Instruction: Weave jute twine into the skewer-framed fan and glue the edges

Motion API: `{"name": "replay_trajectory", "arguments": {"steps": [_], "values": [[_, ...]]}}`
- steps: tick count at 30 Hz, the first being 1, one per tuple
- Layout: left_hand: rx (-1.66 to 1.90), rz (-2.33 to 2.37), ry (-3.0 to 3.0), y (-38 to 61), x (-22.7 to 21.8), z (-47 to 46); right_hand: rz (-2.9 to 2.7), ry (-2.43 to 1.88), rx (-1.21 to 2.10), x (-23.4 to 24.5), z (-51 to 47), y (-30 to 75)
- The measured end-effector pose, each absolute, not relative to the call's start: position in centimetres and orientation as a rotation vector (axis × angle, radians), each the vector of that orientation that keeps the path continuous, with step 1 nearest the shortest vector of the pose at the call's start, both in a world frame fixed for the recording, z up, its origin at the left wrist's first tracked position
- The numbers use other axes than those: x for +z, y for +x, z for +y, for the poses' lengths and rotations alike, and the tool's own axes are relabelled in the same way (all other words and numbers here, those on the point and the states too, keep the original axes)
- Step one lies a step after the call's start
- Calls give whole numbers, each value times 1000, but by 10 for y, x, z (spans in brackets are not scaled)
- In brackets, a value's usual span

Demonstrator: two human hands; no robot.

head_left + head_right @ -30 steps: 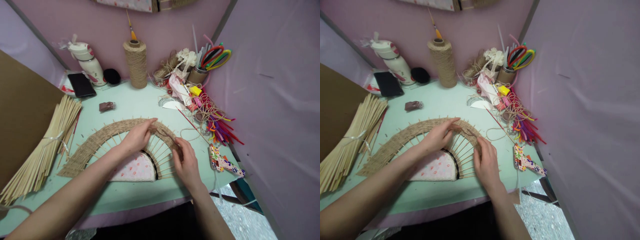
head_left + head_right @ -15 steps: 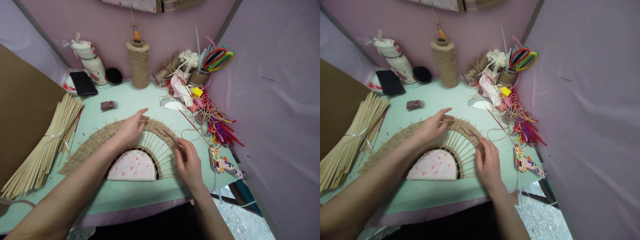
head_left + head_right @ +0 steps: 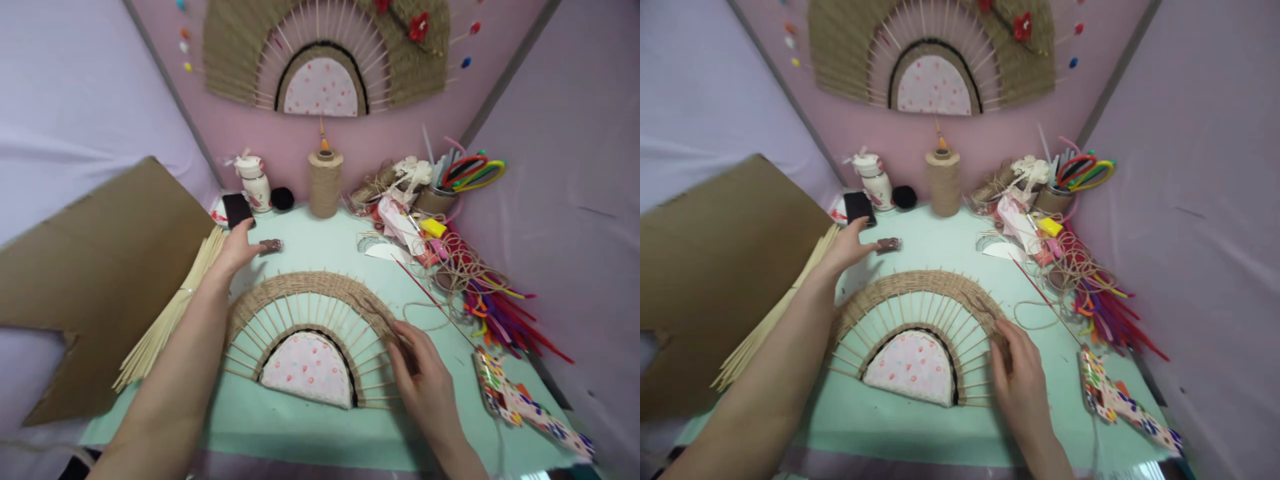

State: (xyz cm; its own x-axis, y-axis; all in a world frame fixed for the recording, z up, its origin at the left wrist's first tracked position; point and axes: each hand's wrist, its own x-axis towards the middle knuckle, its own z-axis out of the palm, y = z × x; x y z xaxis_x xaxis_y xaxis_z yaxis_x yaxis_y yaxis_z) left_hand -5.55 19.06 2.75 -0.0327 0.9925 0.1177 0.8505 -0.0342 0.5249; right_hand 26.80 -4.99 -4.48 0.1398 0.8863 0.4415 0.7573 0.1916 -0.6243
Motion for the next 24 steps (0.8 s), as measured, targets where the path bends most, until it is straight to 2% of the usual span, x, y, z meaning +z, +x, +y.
{"name": "replay_trajectory", "arguments": {"steps": [4, 10, 13, 17, 24], "values": [[612, 1701, 1931, -61, 10, 202, -1682, -1584, 190, -46, -49, 265], [775, 1592, 1862, -44, -3, 200, -1705, -1557, 171, -40, -51, 262], [813, 1231, 1748, -22, 11, 171, -1658, -1513, 206, -30, -48, 256], [681, 805, 1558, 13, 30, 114, -1614, -1367, 231, -1, -40, 239], [739, 793, 1574, 40, 23, 51, -1496, -1302, 248, 40, -40, 221]]}}
